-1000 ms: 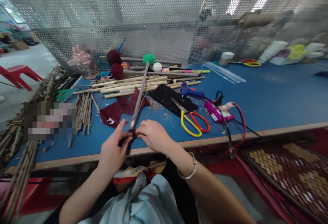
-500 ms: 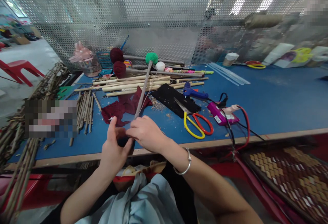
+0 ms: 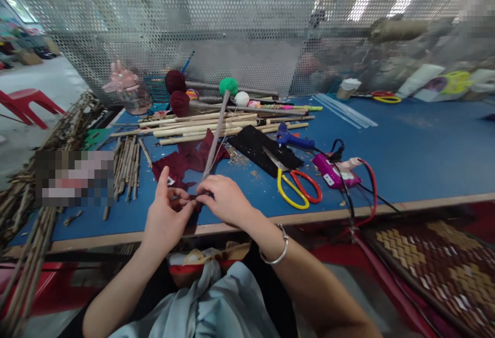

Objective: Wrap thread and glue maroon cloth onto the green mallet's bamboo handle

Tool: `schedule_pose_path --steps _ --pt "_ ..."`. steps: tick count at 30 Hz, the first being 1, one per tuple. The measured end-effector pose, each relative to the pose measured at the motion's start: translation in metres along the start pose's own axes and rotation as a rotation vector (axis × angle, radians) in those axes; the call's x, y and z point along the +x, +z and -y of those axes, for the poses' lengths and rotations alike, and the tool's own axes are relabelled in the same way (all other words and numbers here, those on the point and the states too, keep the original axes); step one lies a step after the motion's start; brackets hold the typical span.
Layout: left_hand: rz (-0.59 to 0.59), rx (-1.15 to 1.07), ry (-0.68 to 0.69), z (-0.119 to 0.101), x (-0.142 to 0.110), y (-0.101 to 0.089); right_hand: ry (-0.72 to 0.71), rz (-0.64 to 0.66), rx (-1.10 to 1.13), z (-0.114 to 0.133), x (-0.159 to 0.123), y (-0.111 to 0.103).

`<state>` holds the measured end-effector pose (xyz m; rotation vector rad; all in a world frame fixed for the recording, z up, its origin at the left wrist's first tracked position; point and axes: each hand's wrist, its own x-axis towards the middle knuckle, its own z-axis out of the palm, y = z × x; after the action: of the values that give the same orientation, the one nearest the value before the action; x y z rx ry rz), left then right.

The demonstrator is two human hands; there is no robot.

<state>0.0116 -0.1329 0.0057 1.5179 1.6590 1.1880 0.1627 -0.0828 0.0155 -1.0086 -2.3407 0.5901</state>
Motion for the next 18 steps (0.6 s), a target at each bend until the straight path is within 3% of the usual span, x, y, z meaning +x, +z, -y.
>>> schedule_pose_path --steps 8,13,16,18 --pt "-0.002 0.303 0.21 0.008 0.007 -0.006 0.156 -0.008 -0.112 0.005 0.007 0.004" --pt "-0.216 0.291 0.374 0.013 -0.011 -0.004 0.208 0.057 -0.121 0.008 0.014 0.001" --pt "-0.086 0.341 0.519 0.019 -0.023 0.003 0.248 0.085 -0.133 0.009 0.021 -0.001" --pt "-0.03 0.378 0.519 0.022 -0.026 0.007 0.284 0.094 -0.137 0.009 0.024 -0.002"
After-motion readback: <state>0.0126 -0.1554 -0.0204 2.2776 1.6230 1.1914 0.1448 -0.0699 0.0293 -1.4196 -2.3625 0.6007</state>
